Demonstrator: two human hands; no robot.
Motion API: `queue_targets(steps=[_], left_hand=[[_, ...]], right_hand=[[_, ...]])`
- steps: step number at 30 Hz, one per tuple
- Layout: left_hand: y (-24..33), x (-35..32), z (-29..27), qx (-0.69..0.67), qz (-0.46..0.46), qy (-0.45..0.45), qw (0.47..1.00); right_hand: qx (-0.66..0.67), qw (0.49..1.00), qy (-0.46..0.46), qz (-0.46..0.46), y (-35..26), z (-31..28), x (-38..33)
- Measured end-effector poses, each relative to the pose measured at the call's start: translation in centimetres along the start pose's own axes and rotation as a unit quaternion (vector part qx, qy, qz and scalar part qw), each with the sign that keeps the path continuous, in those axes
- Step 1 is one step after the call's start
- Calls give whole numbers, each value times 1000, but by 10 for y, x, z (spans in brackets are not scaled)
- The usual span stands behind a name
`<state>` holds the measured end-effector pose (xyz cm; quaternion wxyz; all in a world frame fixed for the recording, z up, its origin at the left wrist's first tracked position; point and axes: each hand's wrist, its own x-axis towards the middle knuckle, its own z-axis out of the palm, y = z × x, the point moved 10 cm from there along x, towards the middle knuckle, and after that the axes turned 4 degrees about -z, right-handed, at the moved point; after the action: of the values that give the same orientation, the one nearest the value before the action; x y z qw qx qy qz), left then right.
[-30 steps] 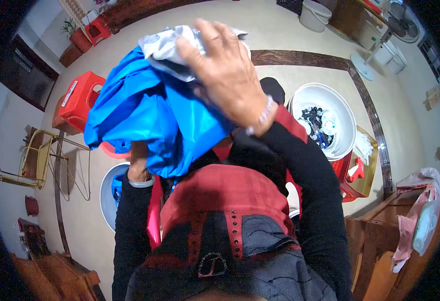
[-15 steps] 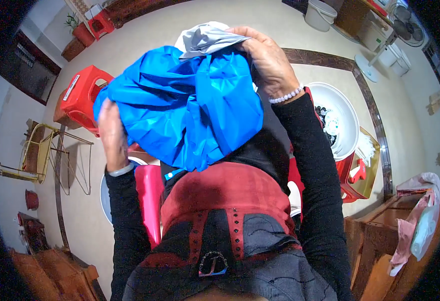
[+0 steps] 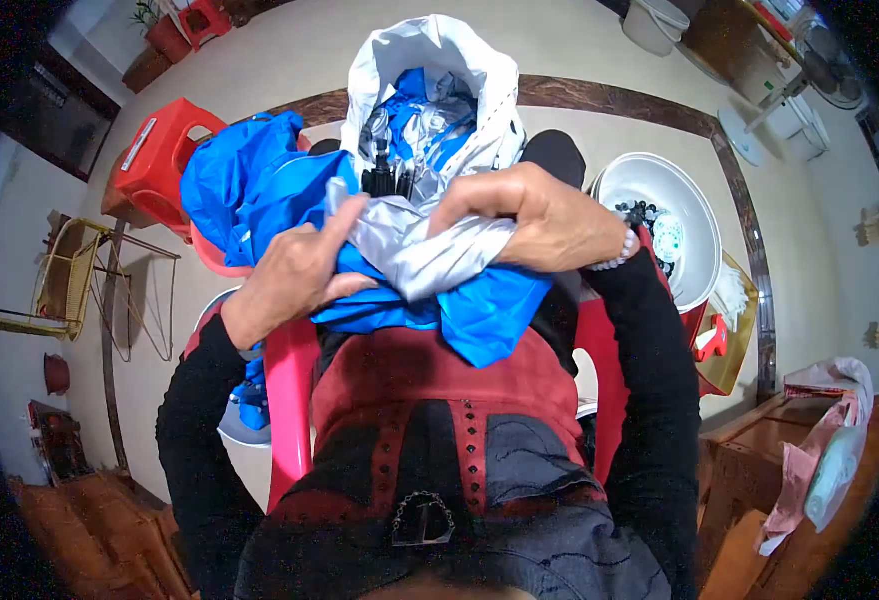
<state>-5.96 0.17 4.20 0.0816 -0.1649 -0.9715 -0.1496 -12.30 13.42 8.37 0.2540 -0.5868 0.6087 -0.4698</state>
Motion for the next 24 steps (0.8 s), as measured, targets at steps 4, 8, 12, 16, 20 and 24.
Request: queue_targets(steps=[4,8,12,16,20,24], left_hand=[[-37,-22,-5,-155,-120,62,979],[-39,-25,17,-204,-120,-78,968],[7,-6,14,-273,5,-35,961],[4,-8,18,-192,-82,-31,977],[-15,-12,18,-235,-205,-84,946],[3,-3,13,-392,-161,-6,906]], right_hand=[[-1,994,62,86,50,-18,-30],[75,973,144,167,82,-25,-48],[138,937,199,250,92,-14,-41],[151,898,333,246,101,-32,-27],[257,840,405,252,117,-34,-24],[333,814,425,215,119,-28,-16]])
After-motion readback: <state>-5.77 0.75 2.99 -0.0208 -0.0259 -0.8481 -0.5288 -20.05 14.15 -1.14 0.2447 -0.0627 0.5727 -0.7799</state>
